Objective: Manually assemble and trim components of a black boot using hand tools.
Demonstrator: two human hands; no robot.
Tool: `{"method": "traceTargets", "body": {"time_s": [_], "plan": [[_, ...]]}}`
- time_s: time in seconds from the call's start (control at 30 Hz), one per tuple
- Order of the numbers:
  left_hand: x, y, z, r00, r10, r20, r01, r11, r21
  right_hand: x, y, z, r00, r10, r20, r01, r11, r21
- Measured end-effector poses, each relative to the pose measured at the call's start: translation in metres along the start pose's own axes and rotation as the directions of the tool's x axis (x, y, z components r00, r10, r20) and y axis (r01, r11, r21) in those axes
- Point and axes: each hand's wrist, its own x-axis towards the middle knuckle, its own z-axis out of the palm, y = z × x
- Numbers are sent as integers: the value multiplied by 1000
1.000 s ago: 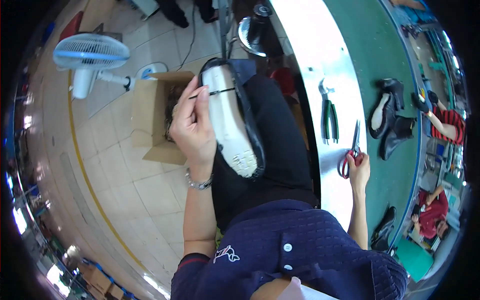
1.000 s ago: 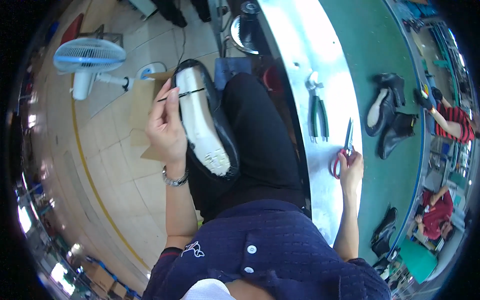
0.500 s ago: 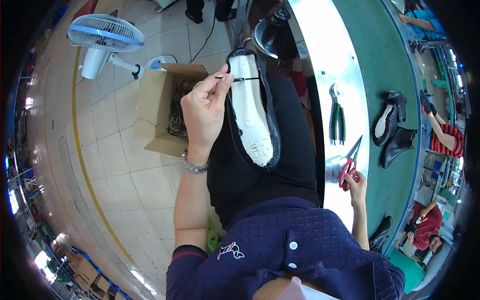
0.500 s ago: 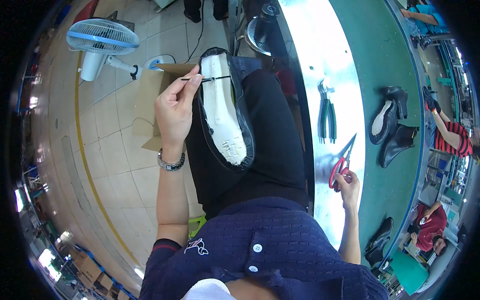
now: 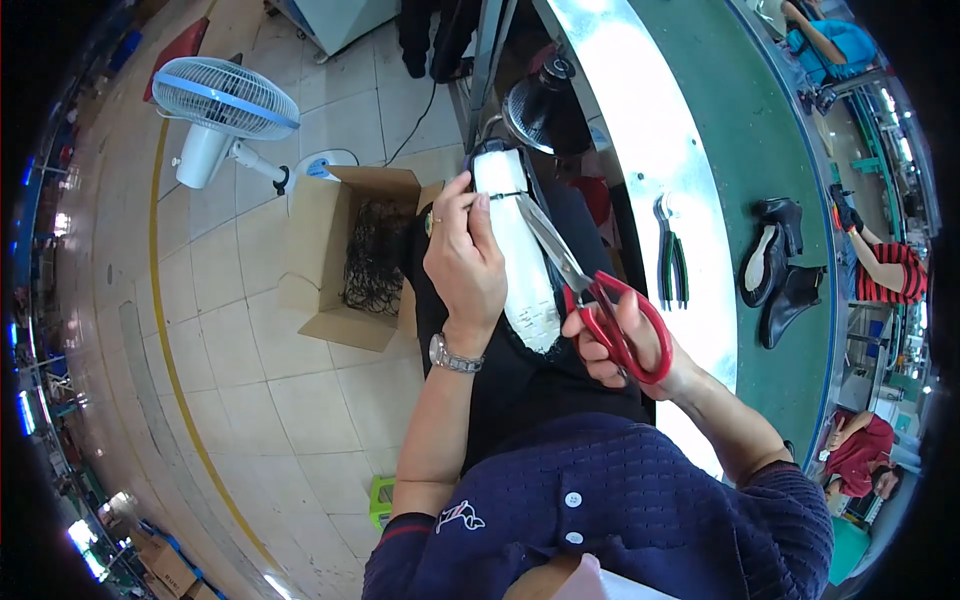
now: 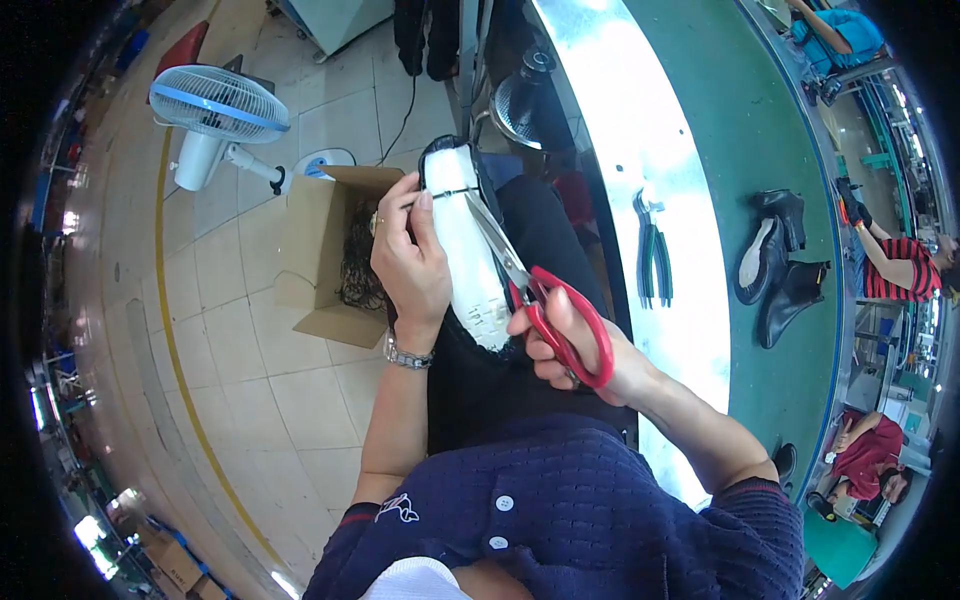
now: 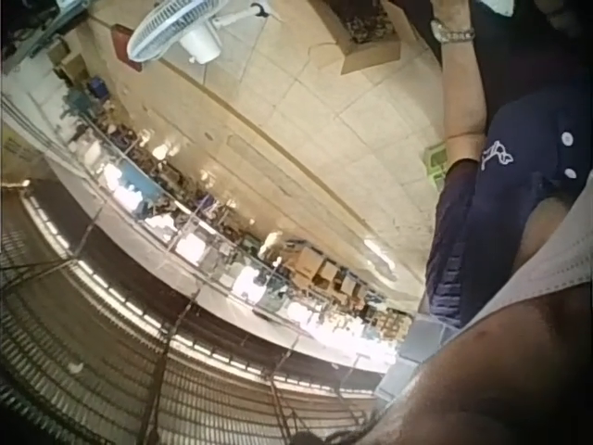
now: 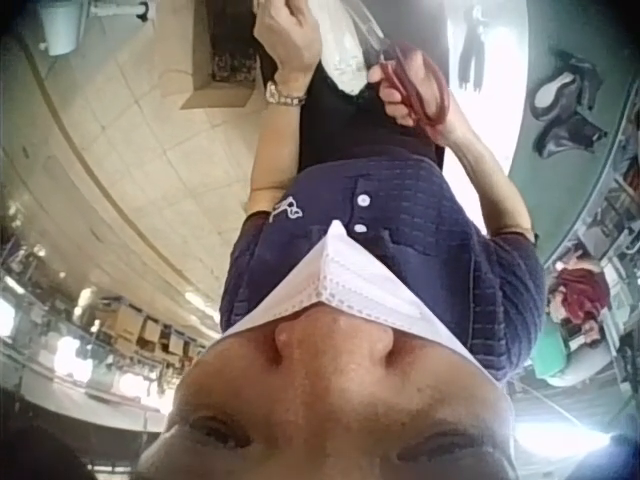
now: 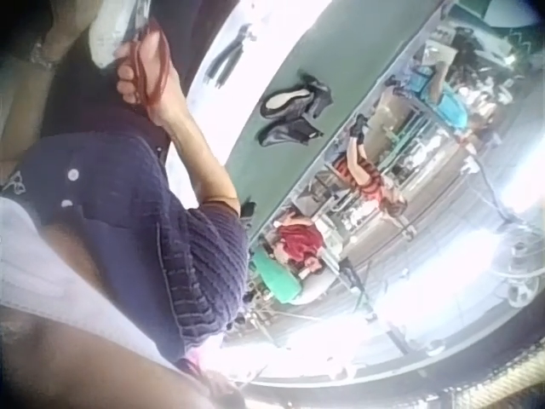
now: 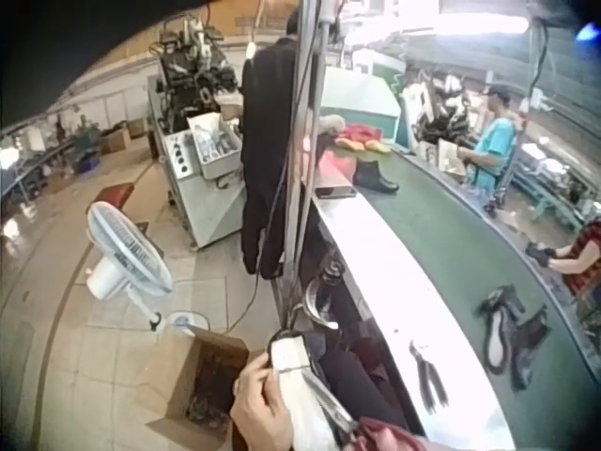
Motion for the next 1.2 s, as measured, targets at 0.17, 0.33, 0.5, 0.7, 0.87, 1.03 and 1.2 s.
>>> {"method": "traceTargets", "body": {"time_s": [0.17,0.33,0.5,0.7,0.87,1.03,1.2], "plan": [[2,2,-2,993,117,32,-119,990,70,23,-4,14,991,-2,-132,-21,985,-169],[0,3,-2,971,239,-15,-237,966,103,28,16,14,952,-216,-218,119,916,-384],[7,31,-25,931,331,-155,-328,943,49,28,7,8,981,-103,-167,58,966,-251],[82,51,-105,797,440,-413,-353,895,273,2,24,-17,933,-280,-224,229,946,-231],[57,-82,-128,991,98,88,-131,795,593,-28,73,-116,504,-626,-595,25,699,-715],[17,-123,-93,978,-28,206,-105,788,606,-73,112,-176,280,-670,-688,-595,442,-672],[24,0,-9,508,461,727,-702,711,39,-73,112,-193,235,-710,-664,-596,434,-675]]}}
